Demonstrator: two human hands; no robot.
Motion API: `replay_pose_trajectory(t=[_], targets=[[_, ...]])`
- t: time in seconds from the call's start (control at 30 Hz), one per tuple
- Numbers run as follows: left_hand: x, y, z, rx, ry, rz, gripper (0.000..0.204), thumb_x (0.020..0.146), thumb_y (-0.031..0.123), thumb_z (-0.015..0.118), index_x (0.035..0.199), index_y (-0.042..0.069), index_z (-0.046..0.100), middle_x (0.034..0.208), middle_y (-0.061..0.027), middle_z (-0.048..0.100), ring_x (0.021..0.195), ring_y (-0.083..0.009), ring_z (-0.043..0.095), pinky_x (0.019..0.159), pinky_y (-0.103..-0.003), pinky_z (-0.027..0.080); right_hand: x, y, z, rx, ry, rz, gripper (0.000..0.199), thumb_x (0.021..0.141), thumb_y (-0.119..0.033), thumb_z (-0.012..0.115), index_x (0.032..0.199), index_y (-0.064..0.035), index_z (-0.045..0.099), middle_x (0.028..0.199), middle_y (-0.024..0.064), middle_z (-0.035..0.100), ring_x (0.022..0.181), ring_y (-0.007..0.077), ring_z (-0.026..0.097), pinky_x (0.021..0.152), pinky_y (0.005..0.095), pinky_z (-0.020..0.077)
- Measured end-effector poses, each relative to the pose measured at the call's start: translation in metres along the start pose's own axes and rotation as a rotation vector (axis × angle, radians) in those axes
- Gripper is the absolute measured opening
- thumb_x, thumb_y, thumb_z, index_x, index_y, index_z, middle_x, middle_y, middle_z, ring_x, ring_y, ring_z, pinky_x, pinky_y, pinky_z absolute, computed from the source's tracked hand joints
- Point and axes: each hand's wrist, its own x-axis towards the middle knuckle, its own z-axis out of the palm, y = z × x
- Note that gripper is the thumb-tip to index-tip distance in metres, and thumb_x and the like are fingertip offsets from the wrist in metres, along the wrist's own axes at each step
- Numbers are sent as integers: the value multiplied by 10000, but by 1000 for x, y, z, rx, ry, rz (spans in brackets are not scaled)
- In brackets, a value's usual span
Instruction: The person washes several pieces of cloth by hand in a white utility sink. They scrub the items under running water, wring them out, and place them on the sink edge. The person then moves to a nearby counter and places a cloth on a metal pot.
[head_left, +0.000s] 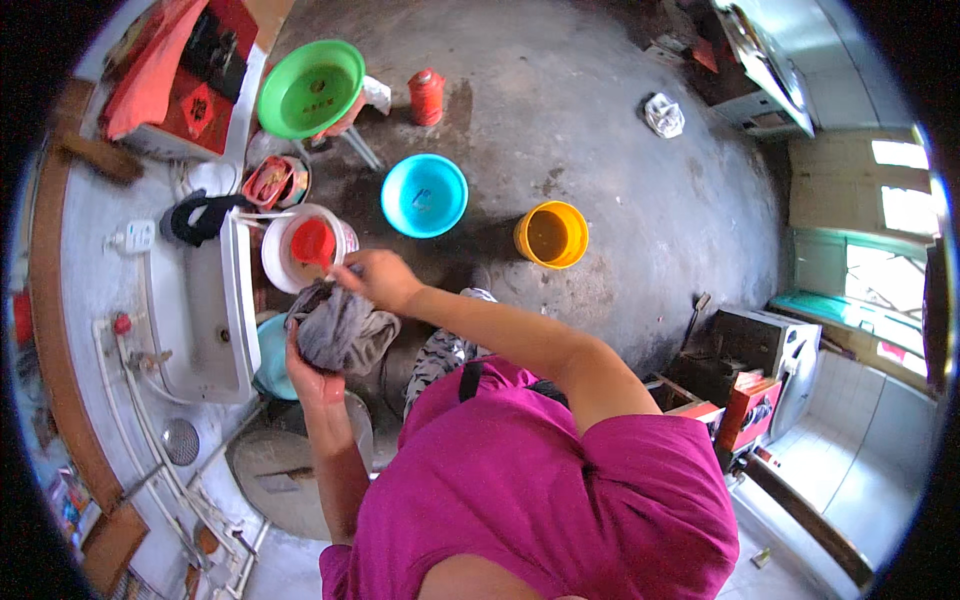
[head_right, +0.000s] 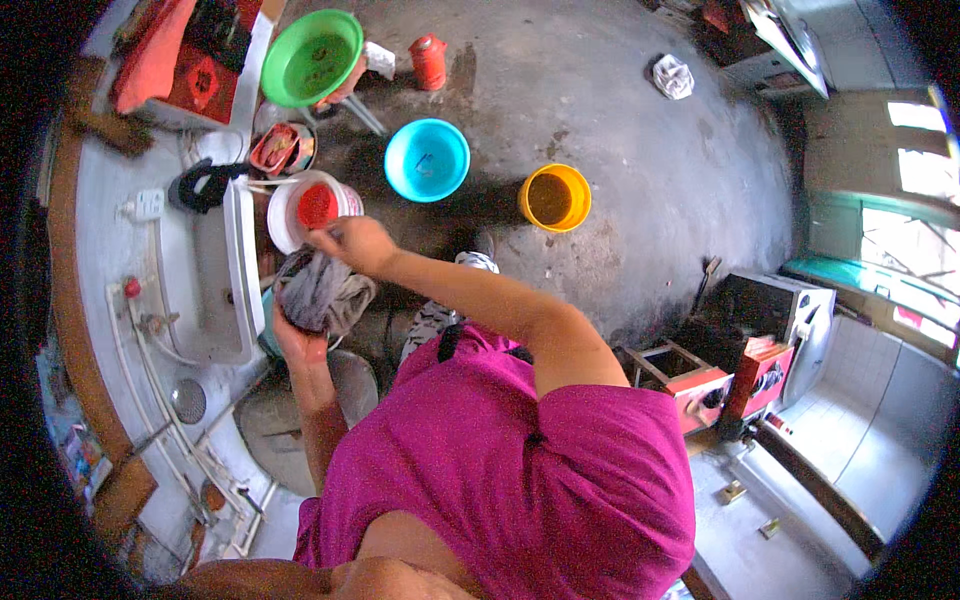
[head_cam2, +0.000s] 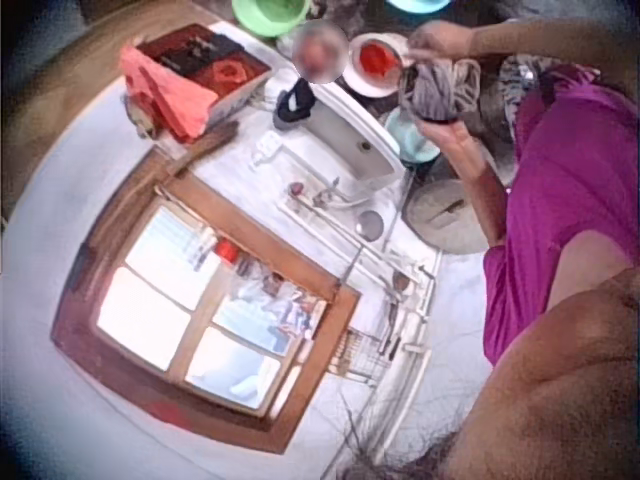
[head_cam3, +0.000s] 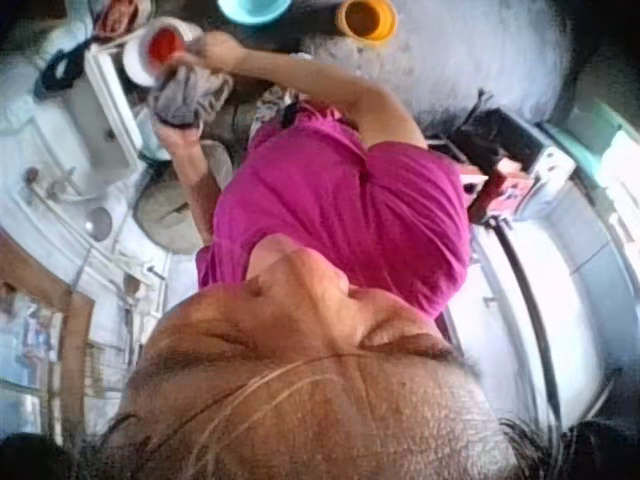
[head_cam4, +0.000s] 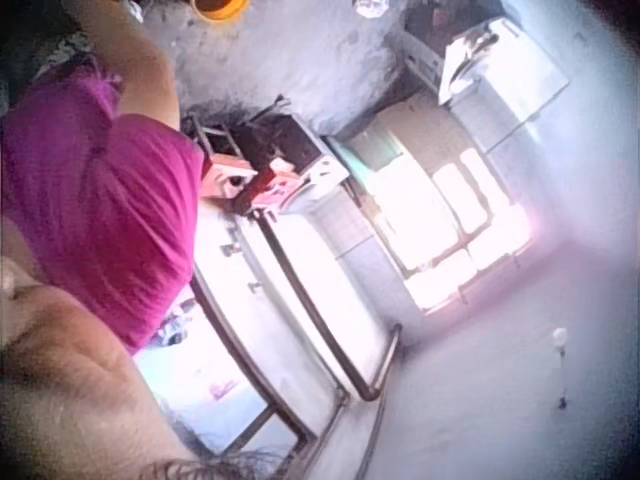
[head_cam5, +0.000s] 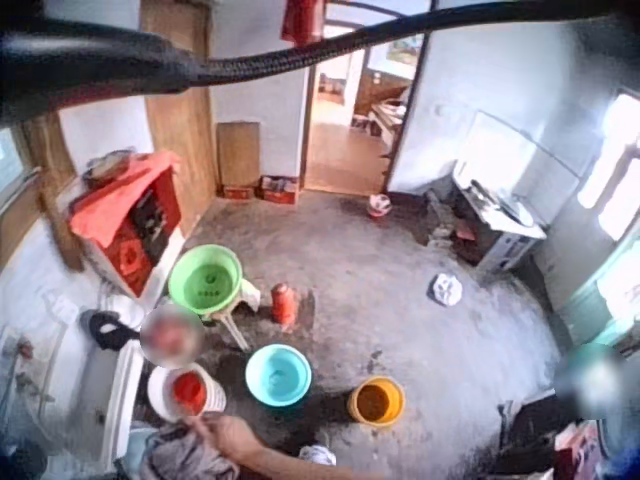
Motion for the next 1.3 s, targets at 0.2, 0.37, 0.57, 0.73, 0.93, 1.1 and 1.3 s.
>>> replay_pose_trajectory(t=[0.2, 0.37, 0.57, 0.73, 0.93, 1.1, 1.3], targets=[[34, -19, 67, 63, -56, 111, 372, 907, 228, 589, 1207, 12, 549, 1203, -117, 604, 1121, -286, 579, 989, -456, 444, -35, 64, -101, 806, -129, 505, 646, 890, -533, 597, 1412, -216, 387, 1355, 43, 447, 1148, 196, 488, 862, 430, 469], [47, -77, 180, -77, -333, 14, 399, 932, 159, 554, 1287, -16, 499, 1266, -118, 574, 1188, -253, 533, 1069, -415, 369, -17, 40, -145, 1378, -267, 285, 895, 840, -549, 645, 1513, -361, 87, 1546, 66, 200, 1394, 339, 239, 1016, 626, 322], [129, -113, 270, 393, -317, 199, 354, 887, 76, 637, 1216, 54, 508, 1175, -86, 586, 1079, -207, 568, 932, -345, 460, 72, 68, -260, 1089, -207, 267, 516, 864, -340, 699, 1278, -83, 527, 1200, 53, 615, 1092, 184, 590, 947, 359, 471], [205, -128, 361, 395, -3, 218, 351, 854, 64, 635, 1177, 115, 505, 1122, -62, 562, 1001, -215, 582, 774, -393, 523, 143, 94, -410, 129, 77, -216, 560, 753, -335, 766, 1183, -49, 549, 1145, 150, 586, 1083, 280, 566, 963, 356, 434], [287, -151, 473, 463, -432, -452, 550, 942, 473, 474, 1372, 131, 459, 1340, -98, 542, 1180, -302, 554, 847, -506, 525, 187, 90, -555, 261, 372, -279, 394, 739, -210, 741, 1009, -69, 491, 1078, 119, 502, 1113, 278, 492, 977, 346, 371], [343, -192, 592, 510, -815, -525, 638, 874, 425, 619, 1397, 128, 408, 1314, -59, 533, 1182, -244, 534, 895, -460, 500, 214, 81, -637, 466, 405, -407, 390, 799, -244, 753, 1015, -87, 468, 1176, 76, 485, 1157, 193, 444, 1008, 320, 331], [374, -233, 733, 747, -773, -176, 390, 885, 134, 574, 1262, 44, 525, 1146, -72, 620, 1018, -217, 617, 898, -345, 490, 240, 132, -718, 265, 791, -68, 761, 806, -316, 776, 1360, -98, 302, 1243, 105, 465, 1138, 189, 487, 964, 303, 408]])
